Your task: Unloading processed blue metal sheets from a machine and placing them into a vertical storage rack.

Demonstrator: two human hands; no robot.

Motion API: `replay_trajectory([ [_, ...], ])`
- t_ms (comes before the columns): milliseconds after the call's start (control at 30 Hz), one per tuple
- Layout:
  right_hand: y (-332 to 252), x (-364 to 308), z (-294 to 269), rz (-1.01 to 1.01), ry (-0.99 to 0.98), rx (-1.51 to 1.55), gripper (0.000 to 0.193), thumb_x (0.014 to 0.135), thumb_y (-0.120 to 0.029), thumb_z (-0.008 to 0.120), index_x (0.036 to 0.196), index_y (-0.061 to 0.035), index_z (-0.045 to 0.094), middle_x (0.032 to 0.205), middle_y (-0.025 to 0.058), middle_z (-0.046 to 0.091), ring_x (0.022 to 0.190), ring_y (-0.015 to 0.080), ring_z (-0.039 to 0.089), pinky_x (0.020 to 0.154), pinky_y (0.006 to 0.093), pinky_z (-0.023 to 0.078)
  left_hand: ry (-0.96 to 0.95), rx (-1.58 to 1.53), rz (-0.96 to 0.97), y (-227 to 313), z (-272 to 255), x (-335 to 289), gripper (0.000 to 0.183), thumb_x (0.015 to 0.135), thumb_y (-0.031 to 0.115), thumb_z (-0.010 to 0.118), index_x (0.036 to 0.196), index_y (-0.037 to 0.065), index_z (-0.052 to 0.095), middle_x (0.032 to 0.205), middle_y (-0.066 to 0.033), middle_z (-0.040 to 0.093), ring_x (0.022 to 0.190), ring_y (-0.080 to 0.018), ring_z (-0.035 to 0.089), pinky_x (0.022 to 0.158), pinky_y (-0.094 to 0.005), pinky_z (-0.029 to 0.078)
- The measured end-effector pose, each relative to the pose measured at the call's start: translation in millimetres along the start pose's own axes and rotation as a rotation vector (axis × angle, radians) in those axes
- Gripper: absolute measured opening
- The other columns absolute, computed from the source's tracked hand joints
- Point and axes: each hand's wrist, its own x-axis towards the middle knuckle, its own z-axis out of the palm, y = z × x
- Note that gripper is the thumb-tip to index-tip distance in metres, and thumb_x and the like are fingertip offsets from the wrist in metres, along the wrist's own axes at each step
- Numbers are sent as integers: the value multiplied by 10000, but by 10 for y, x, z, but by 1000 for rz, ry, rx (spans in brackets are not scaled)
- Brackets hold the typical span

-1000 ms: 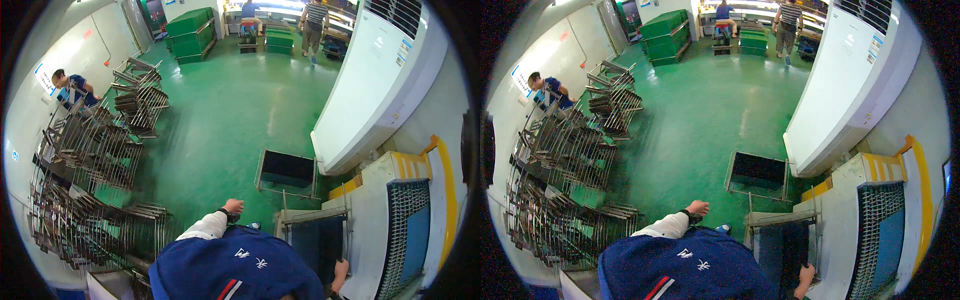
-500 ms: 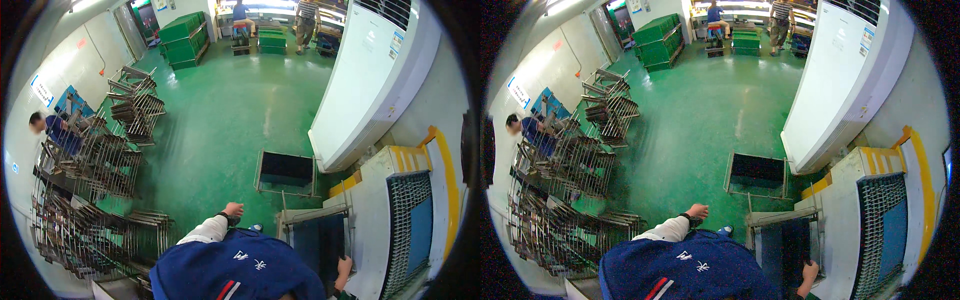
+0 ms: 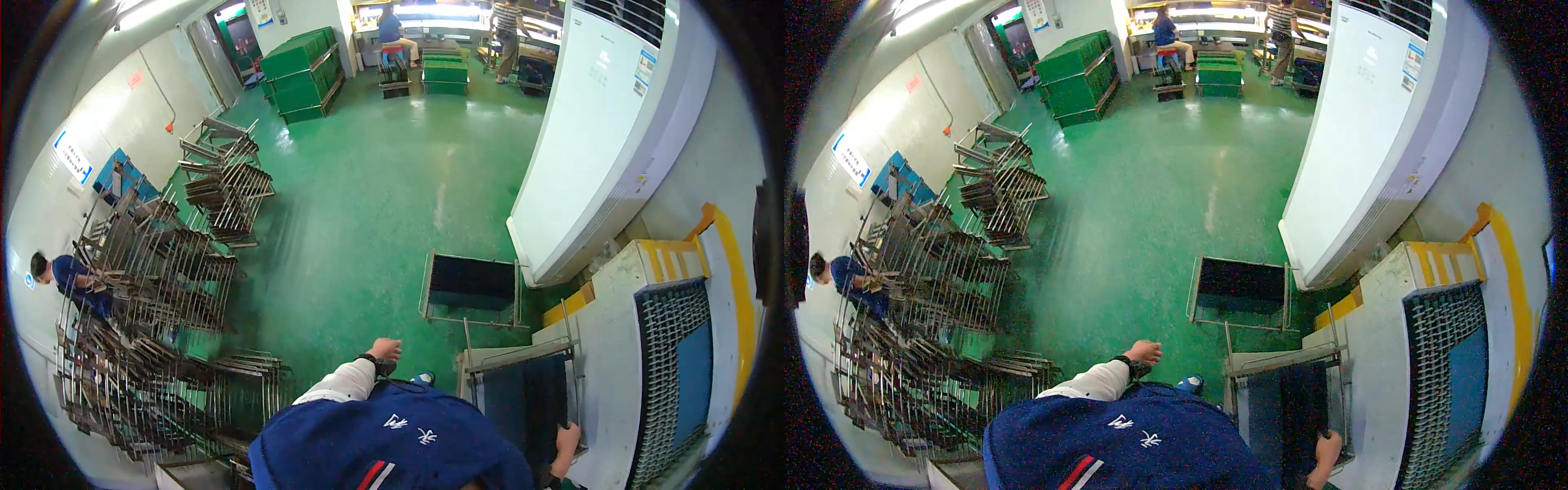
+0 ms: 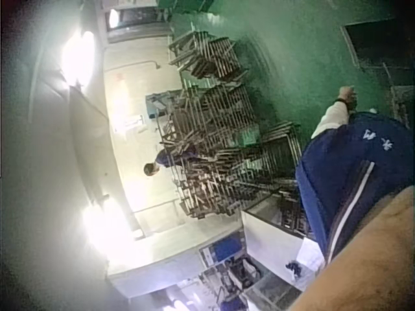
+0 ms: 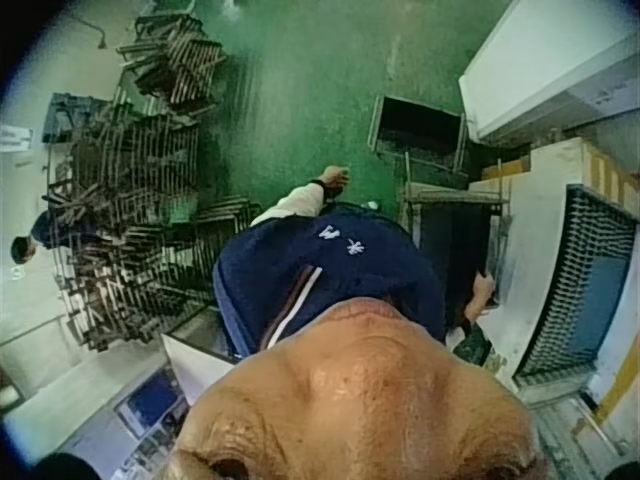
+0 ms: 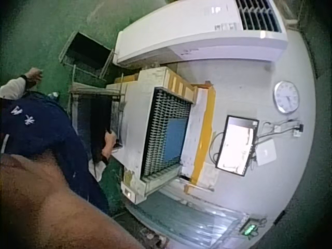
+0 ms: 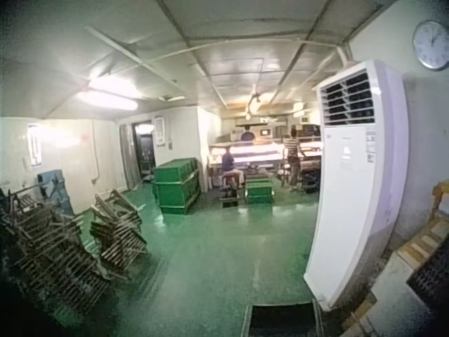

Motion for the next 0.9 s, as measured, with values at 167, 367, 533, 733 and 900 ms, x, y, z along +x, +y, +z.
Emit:
replay_trajectory([
  [167,183,74,80,-28,-16,-51,296,703,-153,623,902,67,606,862,238,604,852,371,571,765,392,430,167,104,6,17,102,-100,491,815,319,577,1155,-4,430,1040,-143,565,853,-252,587,695,-350,476],
  [367,127,45,65,-57,25,-88,255,708,-130,609,870,67,616,846,234,610,838,373,572,750,391,428,162,113,44,-10,96,-98,414,829,294,538,1113,6,452,1029,-166,567,800,-272,586,648,-381,487],
  [533,53,-18,8,-54,68,-79,243,710,-128,613,863,61,617,841,229,610,832,378,570,747,395,427,151,83,-5,-24,68,11,494,816,294,583,1178,9,404,1067,-158,543,816,-264,578,641,-356,477],
  [733,103,42,17,54,-86,-74,381,680,-168,675,988,41,593,1003,237,577,972,367,532,854,392,408,153,80,-11,-42,37,106,441,833,267,562,1159,8,418,1050,-151,546,801,-261,574,645,-365,480],
  [900,159,72,54,87,-116,-31,390,709,-193,643,1027,27,583,1035,216,572,988,353,528,860,391,405,127,110,-11,-22,20,152,424,836,257,554,1150,4,423,1044,-146,545,806,-259,573,645,-362,480],
])
